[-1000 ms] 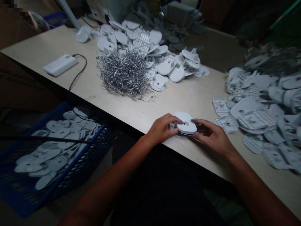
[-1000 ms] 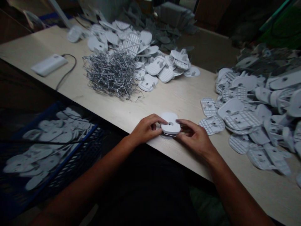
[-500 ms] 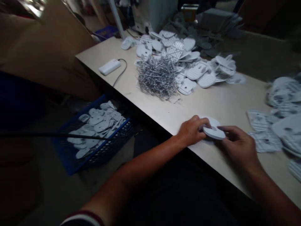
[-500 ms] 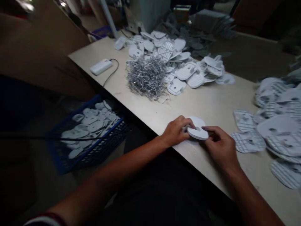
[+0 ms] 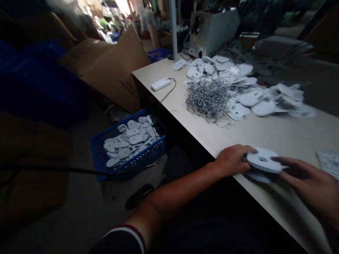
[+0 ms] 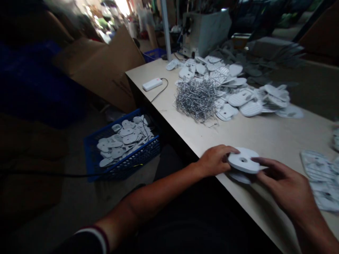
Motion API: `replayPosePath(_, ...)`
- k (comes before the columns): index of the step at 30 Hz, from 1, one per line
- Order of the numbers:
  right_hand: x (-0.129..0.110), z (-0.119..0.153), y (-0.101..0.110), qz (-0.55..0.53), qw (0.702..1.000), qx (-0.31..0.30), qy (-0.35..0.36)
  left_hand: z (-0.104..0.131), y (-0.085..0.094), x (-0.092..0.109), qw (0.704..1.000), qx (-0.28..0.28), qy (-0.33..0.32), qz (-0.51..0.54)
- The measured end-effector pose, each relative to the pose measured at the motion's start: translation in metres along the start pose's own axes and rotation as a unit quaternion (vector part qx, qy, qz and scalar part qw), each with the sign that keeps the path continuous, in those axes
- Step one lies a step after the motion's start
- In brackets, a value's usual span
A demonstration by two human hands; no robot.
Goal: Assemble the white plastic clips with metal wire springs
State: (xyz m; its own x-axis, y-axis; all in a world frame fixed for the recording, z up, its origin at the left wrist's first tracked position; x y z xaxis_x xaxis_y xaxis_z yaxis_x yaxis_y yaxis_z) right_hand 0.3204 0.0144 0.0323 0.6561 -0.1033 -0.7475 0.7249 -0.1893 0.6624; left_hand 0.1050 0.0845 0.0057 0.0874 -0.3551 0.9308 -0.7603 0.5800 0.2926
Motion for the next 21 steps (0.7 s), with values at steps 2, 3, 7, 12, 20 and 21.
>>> replayPosePath(2, -0.023, 0.001, -0.008, -0.039, 0.997, -0.015, -0.062, 0.005, 0.010, -0.002, 0.996, 0.019, 0.021, 0.082)
replayPosePath(3, -0.034, 0.000, -0.014, -0.079, 0.993, -0.032, -0.081, 0.006, 0.015, -0.004, 0.990, 0.031, 0.044, 0.134)
replayPosePath(7, -0.056, -0.008, -0.031, -0.203, 0.965, -0.061, -0.154, 0.005, 0.032, -0.005, 0.963, 0.036, 0.104, 0.247)
replayPosePath(12, -0.055, -0.015, -0.036, -0.251, 0.944, -0.064, -0.206, 0.004, 0.044, -0.002, 0.943, 0.047, 0.171, 0.281)
replayPosePath(20, -0.063, -0.023, -0.041, -0.265, 0.941, -0.065, -0.198, -0.004, 0.050, 0.000, 0.948, 0.059, 0.186, 0.252)
replayPosePath(21, -0.063, -0.023, -0.042, -0.266, 0.941, -0.065, -0.201, -0.005, 0.050, 0.000, 0.950, 0.056, 0.186, 0.243)
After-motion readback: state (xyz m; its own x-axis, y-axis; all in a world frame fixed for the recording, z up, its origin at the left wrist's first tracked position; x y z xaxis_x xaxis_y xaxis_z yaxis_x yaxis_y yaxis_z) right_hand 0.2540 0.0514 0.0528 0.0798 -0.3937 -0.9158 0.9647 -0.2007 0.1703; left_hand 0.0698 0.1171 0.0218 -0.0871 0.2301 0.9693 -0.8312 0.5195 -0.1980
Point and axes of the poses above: each hand's wrist, its own z-axis away from the middle knuckle, its own y-axis out of the back of the hand, x = y × z, the point moved 7 cm from there along -z, towards the middle knuckle, and after that the axes turned 8 degrees about z, right-handed, at the moved point
